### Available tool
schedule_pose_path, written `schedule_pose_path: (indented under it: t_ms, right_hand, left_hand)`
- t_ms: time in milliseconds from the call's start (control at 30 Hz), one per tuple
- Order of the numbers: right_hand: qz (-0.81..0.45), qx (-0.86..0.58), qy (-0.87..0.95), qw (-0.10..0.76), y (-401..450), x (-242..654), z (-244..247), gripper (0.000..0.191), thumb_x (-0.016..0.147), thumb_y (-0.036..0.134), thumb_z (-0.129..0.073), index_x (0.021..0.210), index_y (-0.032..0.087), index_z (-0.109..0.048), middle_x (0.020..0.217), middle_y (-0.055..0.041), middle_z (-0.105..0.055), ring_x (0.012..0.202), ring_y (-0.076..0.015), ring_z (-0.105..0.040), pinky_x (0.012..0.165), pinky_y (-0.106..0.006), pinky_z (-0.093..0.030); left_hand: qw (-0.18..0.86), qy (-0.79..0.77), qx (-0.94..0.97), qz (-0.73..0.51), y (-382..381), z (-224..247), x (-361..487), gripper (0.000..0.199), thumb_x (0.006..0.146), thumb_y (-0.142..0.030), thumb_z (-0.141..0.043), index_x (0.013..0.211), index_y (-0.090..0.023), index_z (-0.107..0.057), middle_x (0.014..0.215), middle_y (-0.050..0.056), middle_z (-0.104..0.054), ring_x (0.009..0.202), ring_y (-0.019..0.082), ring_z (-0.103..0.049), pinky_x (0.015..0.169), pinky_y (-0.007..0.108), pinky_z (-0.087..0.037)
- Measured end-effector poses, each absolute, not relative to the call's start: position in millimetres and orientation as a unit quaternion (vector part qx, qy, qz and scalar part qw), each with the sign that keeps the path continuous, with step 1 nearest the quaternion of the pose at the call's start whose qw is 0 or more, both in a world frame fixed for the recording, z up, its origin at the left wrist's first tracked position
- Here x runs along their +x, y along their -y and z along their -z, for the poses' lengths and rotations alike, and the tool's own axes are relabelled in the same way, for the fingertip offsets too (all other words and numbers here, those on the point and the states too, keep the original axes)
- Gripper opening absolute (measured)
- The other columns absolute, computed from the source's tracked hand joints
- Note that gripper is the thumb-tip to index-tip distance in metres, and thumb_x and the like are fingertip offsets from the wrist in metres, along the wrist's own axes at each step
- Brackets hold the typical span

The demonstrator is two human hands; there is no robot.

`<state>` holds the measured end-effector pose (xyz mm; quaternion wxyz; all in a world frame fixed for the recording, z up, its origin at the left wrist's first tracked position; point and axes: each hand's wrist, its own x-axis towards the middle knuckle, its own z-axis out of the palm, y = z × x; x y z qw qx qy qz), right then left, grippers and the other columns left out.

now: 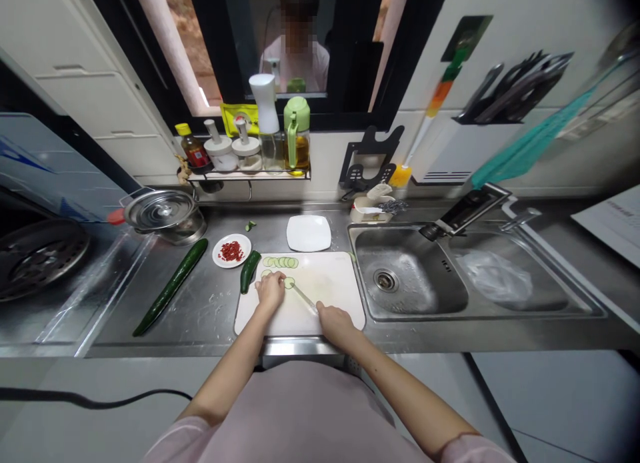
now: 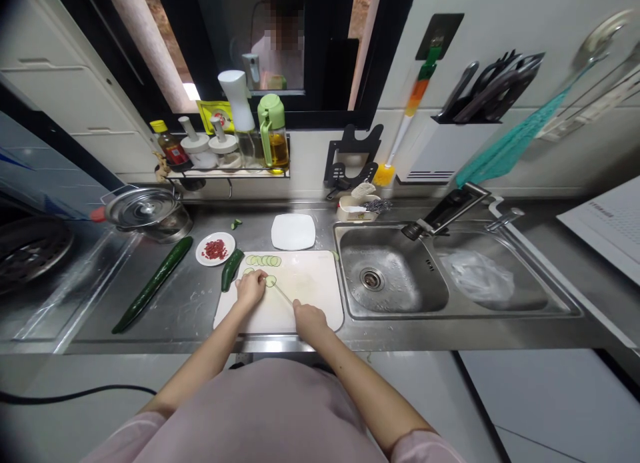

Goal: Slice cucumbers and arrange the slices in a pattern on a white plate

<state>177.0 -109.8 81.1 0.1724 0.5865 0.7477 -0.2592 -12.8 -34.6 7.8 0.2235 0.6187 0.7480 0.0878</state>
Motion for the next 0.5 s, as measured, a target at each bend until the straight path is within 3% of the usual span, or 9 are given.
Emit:
schedule_pose_path:
  t_ms: [500]
  right_hand:
    - [0.258, 0.584, -0.752, 0.165, 92.3, 165.9, -74.6, 0.036, 0.087, 0.006, -0.037, 0.119, 0.014, -0.051, 0.105, -0.0182, -0.067, 0.102, -0.0255, -0.065, 0.078, -0.033, -0.047]
  left_hand:
    - [0.226, -0.749, 0.617, -0.087, 33.2, -8.4, -12.3, 0.027, 0.086, -0.018, -0.047, 0.101, -0.026, -0.068, 0.107, 0.008, -0.068, 0.109, 0.027, -0.055, 0.091, 0.042, -0.034]
